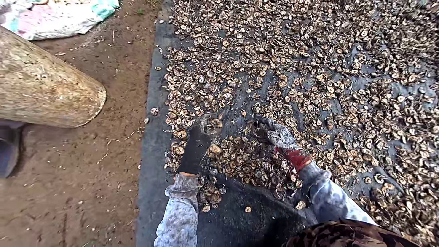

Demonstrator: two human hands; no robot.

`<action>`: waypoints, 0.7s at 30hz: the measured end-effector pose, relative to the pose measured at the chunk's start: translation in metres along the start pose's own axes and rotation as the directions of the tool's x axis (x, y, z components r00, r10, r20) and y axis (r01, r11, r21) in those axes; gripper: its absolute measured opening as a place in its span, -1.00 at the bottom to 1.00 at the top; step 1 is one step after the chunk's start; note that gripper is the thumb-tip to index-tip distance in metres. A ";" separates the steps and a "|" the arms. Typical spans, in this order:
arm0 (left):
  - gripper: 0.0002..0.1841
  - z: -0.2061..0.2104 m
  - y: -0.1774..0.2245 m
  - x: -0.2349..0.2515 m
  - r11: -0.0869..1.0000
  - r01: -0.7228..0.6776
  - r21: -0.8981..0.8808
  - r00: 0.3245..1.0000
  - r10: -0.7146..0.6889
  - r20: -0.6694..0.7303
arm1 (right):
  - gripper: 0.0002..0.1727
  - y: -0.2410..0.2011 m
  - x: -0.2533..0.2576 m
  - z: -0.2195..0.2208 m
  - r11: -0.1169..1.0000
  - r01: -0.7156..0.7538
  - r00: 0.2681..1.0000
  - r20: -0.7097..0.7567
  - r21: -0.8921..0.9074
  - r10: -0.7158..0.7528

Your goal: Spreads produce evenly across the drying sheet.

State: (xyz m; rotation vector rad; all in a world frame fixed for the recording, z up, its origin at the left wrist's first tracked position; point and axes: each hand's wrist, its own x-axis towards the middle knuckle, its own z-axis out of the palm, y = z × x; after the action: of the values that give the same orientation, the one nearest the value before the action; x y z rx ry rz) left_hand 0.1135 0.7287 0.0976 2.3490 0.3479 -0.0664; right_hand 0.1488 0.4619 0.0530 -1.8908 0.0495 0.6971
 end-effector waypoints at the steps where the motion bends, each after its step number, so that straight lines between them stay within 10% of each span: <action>1: -0.44 -0.001 -0.003 0.002 0.999 0.027 -0.046 0.999 -0.026 0.024 | -0.50 -0.001 0.001 -0.002 0.999 -0.004 1.000 -0.019 -0.032 0.004; 6: -0.43 -0.001 -0.021 -0.006 0.983 -0.001 -0.182 0.996 -0.016 -0.093 | -0.58 -0.011 0.004 0.000 0.956 -0.080 0.996 -0.064 -0.283 0.064; 9: -0.39 -0.002 -0.023 -0.009 0.997 -0.009 0.076 0.980 0.024 -0.198 | -0.59 -0.012 0.009 0.017 0.864 0.081 0.992 -0.047 -0.498 -0.120; 14: -0.19 0.024 -0.072 0.001 0.832 -0.008 0.555 0.982 -0.099 0.161 | 0.25 0.024 -0.015 0.110 0.581 0.309 0.950 0.269 -0.753 -0.156; 18: -0.22 0.011 -0.070 -0.065 0.809 -0.007 0.588 0.915 -0.232 0.331 | -0.36 0.058 -0.073 0.135 0.510 0.536 0.827 0.296 -0.673 -0.478; 21: -0.43 -0.009 -0.061 -0.099 0.866 0.067 0.495 0.920 -0.246 0.306 | -0.49 0.046 -0.079 0.119 0.730 0.486 0.874 0.278 -0.480 -0.398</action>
State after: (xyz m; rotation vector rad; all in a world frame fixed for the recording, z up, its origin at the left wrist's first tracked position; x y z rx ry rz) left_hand 0.0013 0.7544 0.0775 2.7126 0.3728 -0.7352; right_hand 0.0151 0.5218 0.0220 -2.2501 -0.7616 0.5497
